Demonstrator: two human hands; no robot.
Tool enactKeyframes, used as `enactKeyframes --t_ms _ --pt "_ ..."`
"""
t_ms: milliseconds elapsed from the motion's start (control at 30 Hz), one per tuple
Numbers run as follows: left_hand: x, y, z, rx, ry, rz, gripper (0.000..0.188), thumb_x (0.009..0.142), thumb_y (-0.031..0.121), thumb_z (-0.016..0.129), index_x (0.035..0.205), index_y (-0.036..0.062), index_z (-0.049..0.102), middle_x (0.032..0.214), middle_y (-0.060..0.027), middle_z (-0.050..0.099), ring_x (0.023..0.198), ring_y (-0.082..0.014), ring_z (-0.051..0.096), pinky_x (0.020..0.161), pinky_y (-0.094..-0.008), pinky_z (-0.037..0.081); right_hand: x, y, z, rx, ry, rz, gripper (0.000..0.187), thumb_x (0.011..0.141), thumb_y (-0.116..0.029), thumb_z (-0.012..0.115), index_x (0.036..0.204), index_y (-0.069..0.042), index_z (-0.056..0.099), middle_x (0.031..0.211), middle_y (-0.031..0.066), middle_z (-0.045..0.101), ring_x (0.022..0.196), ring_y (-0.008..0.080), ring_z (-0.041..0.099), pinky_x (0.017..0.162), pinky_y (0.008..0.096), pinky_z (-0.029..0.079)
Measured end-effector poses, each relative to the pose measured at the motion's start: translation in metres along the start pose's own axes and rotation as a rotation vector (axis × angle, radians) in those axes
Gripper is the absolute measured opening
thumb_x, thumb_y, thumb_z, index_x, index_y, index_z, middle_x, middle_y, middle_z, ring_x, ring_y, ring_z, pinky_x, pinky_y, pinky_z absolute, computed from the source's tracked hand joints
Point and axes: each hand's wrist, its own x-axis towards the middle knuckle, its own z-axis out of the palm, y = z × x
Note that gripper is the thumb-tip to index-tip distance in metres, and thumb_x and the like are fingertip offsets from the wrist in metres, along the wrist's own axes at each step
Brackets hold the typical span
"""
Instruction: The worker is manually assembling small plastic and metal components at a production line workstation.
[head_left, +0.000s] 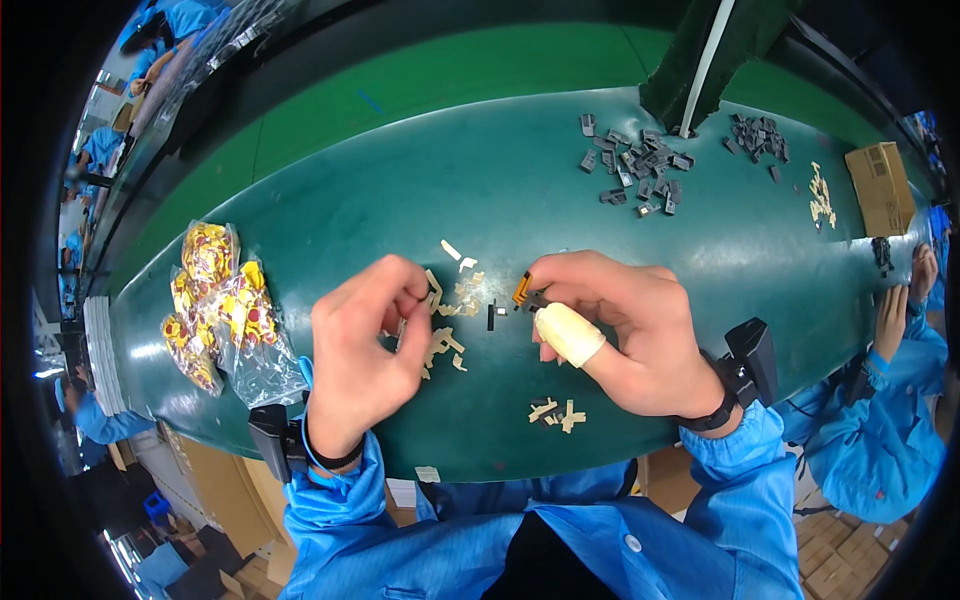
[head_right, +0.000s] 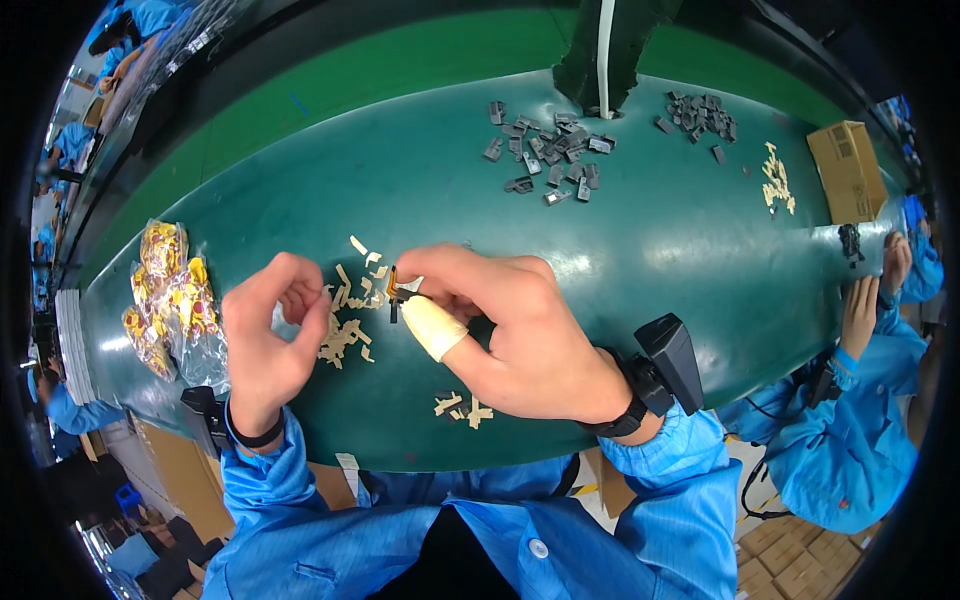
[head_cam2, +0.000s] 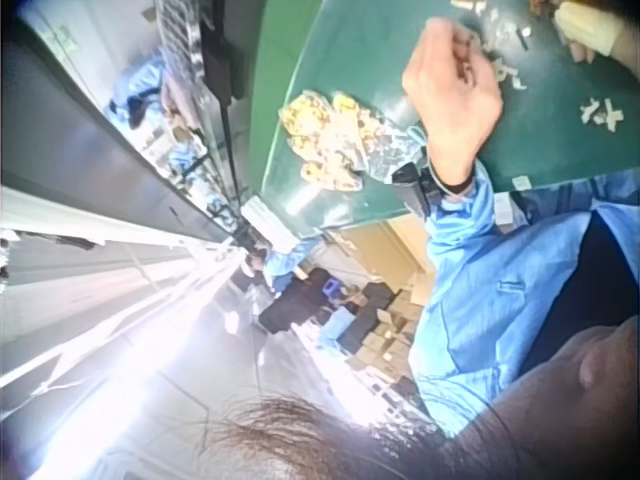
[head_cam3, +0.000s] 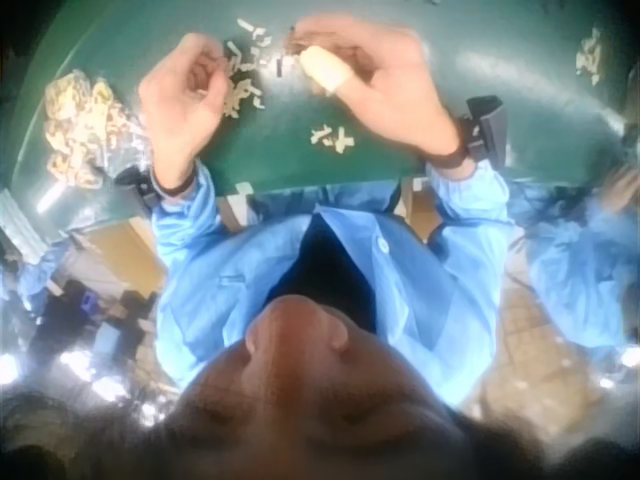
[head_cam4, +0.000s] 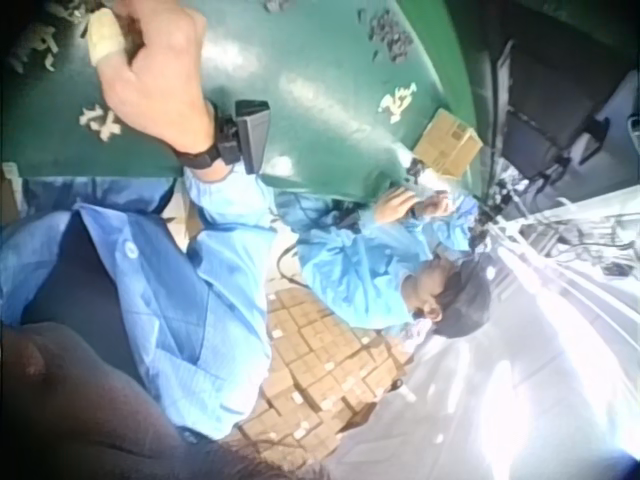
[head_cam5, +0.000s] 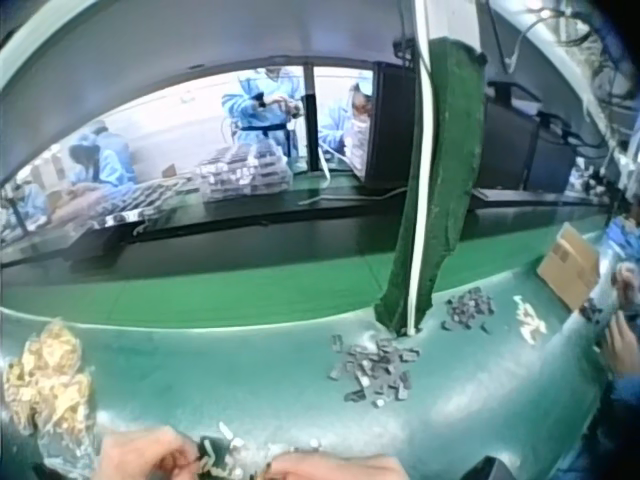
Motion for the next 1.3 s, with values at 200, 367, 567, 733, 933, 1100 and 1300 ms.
enactKeyframes --t_ms 200,367,567,733,933,1100,1300 --pt "-0.012 0.008 0.005 -0.669 -0.275 -0.198 0.007 0.081 -0.005 0.063 0.087 -0.0017 0.06 0.071 -0.0028 0.059 0.065 -0.0086 0.056 0.058 -0.0229 0.043 -0.001 -0.001 -0.001 0.229 -0.186 0.085 0.017 0.092 0.0 0.059 0.108 0.004 0.053 0.083 0.0099 0.065 0.076 0.0128 0.066 0.07 0.0258 0.052" --pt "-0.012 0.008 0.009 -1.127 -0.562 -0.361 0.012 0.093 0.01 0.057 0.092 -0.0016 0.061 0.074 -0.0046 0.062 0.064 -0.008 0.052 0.057 -0.0224 0.039 -0.003 -0.007 -0.004 0.317 -0.258 0.128 0.015 0.096 -0.003 0.058 0.109 0.004 0.054 0.085 0.0091 0.064 0.077 0.0131 0.066 0.069 0.0258 0.053" --pt "-0.02 0.005 0.011 -1.048 -0.522 -0.261 0.015 0.093 0.011 0.053 0.091 -0.0017 0.061 0.074 -0.0058 0.062 0.064 -0.0081 0.051 0.056 -0.0227 0.038 -0.002 -0.001 -0.001 0.321 -0.224 0.116 0.011 0.096 -0.004 0.058 0.103 0.004 0.059 0.086 0.009 0.066 0.077 0.0126 0.066 0.068 0.0255 0.054" --pt "-0.02 0.005 0.015 -1.065 -0.494 -0.255 0.015 0.093 0.01 0.052 0.091 -0.0021 0.061 0.075 -0.006 0.064 0.063 -0.0088 0.053 0.057 -0.0227 0.04 -0.004 0.003 0.002 0.014 -0.127 -0.112 0.011 0.09 0.003 0.063 0.099 0.009 0.062 0.084 0.0148 0.069 0.074 0.0192 0.071 0.064 0.0282 0.058" --pt "-0.022 0.004 0.018 -1.031 -0.438 -0.283 0.014 0.093 0.006 0.052 0.092 -0.0028 0.063 0.076 -0.0072 0.066 0.063 -0.0097 0.057 0.057 -0.0235 0.043 -0.003 0.015 0.008 -0.305 -0.033 -0.499 0.03 0.07 0.011 0.062 0.1 0.007 0.06 0.082 0.0187 0.062 0.07 0.0363 0.064 0.063 0.0376 0.053" --pt "-0.023 0.01 0.015 -0.846 -0.333 0.095 0.013 0.091 0.0 0.053 0.095 -0.0061 0.063 0.076 -0.0092 0.067 0.065 -0.0114 0.061 0.059 -0.0243 0.048 -0.002 0.017 0.013 -0.461 -0.07 -0.524 0.022 0.073 0.011 0.066 0.095 0.008 0.063 0.083 0.0187 0.065 0.072 0.0336 0.068 0.066 0.0381 0.057" --pt "-0.023 0.011 0.025 -0.79 -0.015 0.113 0.015 0.081 -0.009 0.065 0.094 -0.0077 0.059 0.091 -0.0178 0.066 0.078 -0.0179 0.06 0.073 -0.0282 0.048 -0.006 0.015 0.012 -0.253 -0.002 -0.554 0.026 0.077 0.011 0.07 0.102 0.008 0.063 0.087 0.0199 0.068 0.078 0.0343 0.07 0.07 0.041 0.058"
